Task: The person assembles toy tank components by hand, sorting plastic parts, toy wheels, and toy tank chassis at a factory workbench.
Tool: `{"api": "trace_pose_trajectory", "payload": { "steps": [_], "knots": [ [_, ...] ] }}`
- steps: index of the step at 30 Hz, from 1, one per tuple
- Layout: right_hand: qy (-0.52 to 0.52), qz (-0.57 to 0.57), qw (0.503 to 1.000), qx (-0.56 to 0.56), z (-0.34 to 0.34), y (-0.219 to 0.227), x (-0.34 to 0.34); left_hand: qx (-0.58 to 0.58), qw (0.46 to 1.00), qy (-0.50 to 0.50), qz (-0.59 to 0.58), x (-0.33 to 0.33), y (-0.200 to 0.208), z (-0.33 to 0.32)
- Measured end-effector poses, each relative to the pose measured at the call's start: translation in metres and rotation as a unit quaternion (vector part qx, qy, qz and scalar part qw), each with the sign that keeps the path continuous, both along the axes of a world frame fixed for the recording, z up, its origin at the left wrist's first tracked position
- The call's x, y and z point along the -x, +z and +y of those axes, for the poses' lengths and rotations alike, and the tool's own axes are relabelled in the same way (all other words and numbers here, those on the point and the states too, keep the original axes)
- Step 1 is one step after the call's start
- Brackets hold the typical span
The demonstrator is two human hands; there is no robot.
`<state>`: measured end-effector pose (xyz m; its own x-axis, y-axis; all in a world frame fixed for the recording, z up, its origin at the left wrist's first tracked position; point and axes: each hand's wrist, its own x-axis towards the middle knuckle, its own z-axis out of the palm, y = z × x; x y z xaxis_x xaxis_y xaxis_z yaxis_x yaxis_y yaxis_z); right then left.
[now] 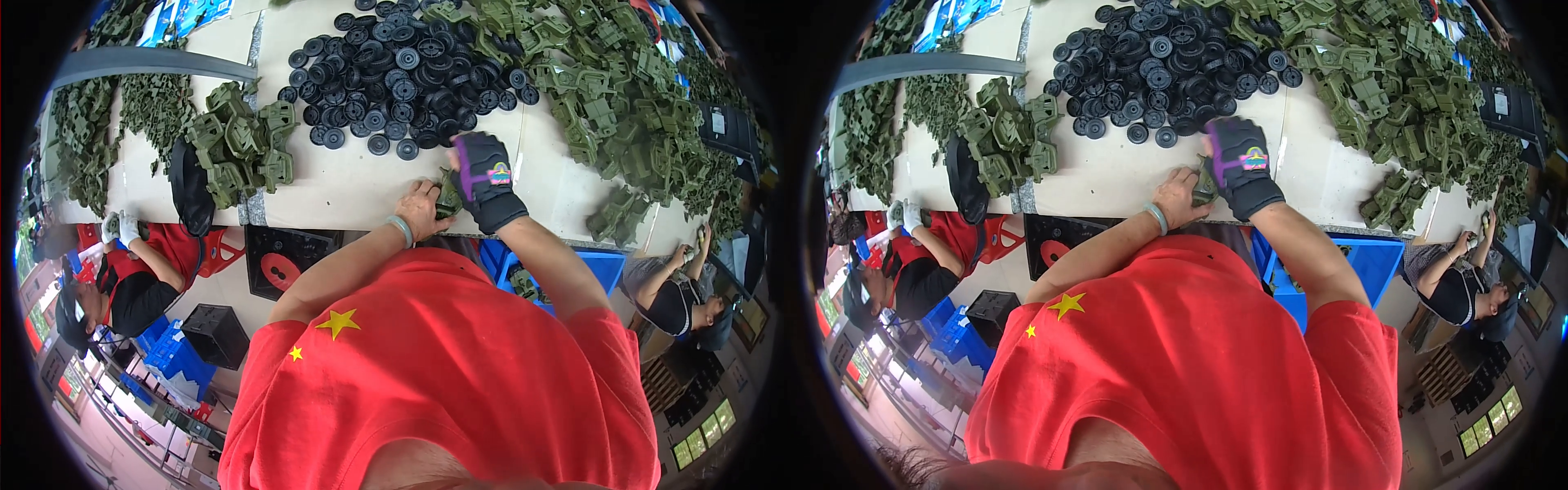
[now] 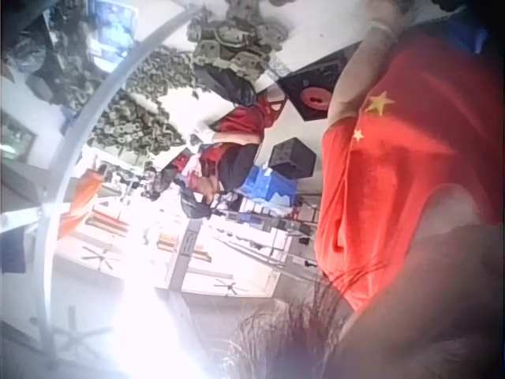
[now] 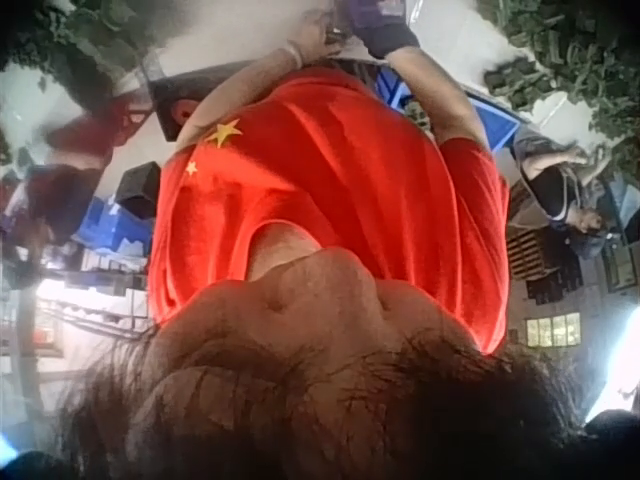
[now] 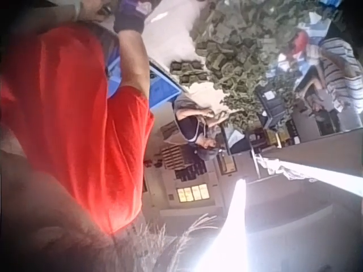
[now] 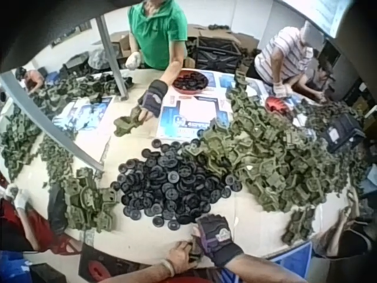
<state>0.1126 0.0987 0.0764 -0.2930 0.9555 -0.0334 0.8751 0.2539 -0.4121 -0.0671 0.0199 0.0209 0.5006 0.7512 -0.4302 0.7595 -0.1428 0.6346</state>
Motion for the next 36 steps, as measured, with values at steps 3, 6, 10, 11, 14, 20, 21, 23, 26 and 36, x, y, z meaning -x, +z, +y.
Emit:
{"api": "trace_pose_trajectory", "payload": {
  "steps": [3,6,10,11,14,20,21,23,26,36],
  "knots": [
    [0.305,0.013,0.950,-0.057,0.010,0.010,-0.009,0.003,1.000,0.004,0.000,-0.005,0.003,0.001],
    [0.245,-0.028,0.969,0.032,0.015,0.009,-0.004,0.000,1.000,0.013,-0.002,-0.004,-0.002,0.000],
    [-0.031,-0.025,0.999,0.034,0.006,-0.007,-0.002,-0.002,1.000,0.006,-0.001,-0.002,-0.004,0.001],
    [-0.114,-0.031,0.993,-0.001,0.005,-0.011,-0.002,-0.002,1.000,0.005,-0.001,-0.003,-0.002,0.003],
    [-0.099,-0.003,0.995,-0.012,0.001,-0.014,-0.005,0.021,1.000,-0.003,0.006,-0.005,0.001,0.002],
    [-0.098,0.003,0.995,-0.018,-0.006,-0.011,-0.003,-0.050,0.998,0.043,-0.006,-0.005,-0.002,-0.006],
    [-0.085,0.026,0.996,-0.006,-0.002,-0.006,-0.001,-0.025,0.999,0.046,0.010,-0.006,-0.003,-0.009],
    [-0.087,0.038,0.995,-0.001,0.006,0.007,-0.002,0.004,0.995,0.103,-0.008,-0.008,-0.006,-0.013],
    [-0.033,0.012,0.997,-0.062,0.018,0.012,0.004,-0.020,0.978,0.208,-0.025,-0.013,-0.018,-0.033],
    [-0.020,0.068,0.997,-0.007,0.044,0.007,-0.002,0.079,0.953,0.292,-0.031,-0.053,-0.004,-0.032]
  ]
}}
